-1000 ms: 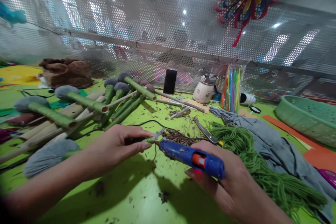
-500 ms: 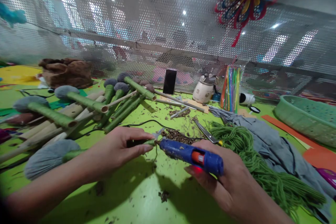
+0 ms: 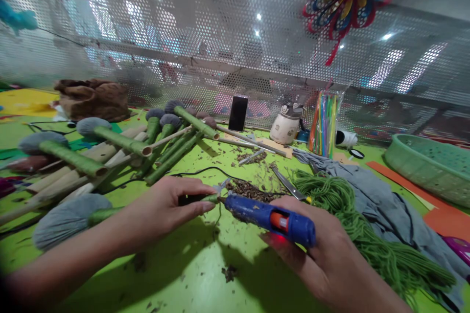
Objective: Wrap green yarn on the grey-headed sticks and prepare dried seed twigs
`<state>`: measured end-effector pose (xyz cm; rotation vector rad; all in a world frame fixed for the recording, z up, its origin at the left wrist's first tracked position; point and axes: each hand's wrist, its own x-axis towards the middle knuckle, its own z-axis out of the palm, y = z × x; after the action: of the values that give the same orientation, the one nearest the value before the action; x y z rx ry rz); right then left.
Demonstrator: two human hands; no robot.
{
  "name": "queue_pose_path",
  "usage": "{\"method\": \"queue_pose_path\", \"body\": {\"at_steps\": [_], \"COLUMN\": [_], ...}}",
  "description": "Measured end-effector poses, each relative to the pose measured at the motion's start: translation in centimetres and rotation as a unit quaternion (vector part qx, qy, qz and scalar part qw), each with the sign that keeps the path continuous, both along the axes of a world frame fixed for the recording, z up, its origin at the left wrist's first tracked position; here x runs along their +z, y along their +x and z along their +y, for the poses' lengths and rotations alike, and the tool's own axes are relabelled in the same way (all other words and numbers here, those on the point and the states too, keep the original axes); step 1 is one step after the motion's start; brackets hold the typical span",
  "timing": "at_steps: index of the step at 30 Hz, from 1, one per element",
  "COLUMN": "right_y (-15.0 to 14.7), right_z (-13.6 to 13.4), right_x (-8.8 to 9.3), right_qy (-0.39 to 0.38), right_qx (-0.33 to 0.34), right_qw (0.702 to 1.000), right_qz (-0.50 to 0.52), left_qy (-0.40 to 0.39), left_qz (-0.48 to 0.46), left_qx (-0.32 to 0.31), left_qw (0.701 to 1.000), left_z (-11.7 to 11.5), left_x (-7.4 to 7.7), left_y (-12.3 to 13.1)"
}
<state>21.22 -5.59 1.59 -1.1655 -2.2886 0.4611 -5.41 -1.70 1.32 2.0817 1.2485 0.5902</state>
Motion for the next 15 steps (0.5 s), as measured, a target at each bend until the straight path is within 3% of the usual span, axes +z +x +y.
{"method": "queue_pose_path", "body": {"at_steps": [15], "right_y": [-0.52], "right_z": [-0.25], "right_x": [0.41], "right_qy": [-0.019], "right_qx": [-0.01], "right_qw": [1.0], "right_qz": [0.014], "left_qy": [-0.02], "left_qz": [-0.022], "left_qx": [0.008], "left_qw": [1.0], "left_z": [0.06], "left_x": [0.53], "left_y": [-0.26]}}
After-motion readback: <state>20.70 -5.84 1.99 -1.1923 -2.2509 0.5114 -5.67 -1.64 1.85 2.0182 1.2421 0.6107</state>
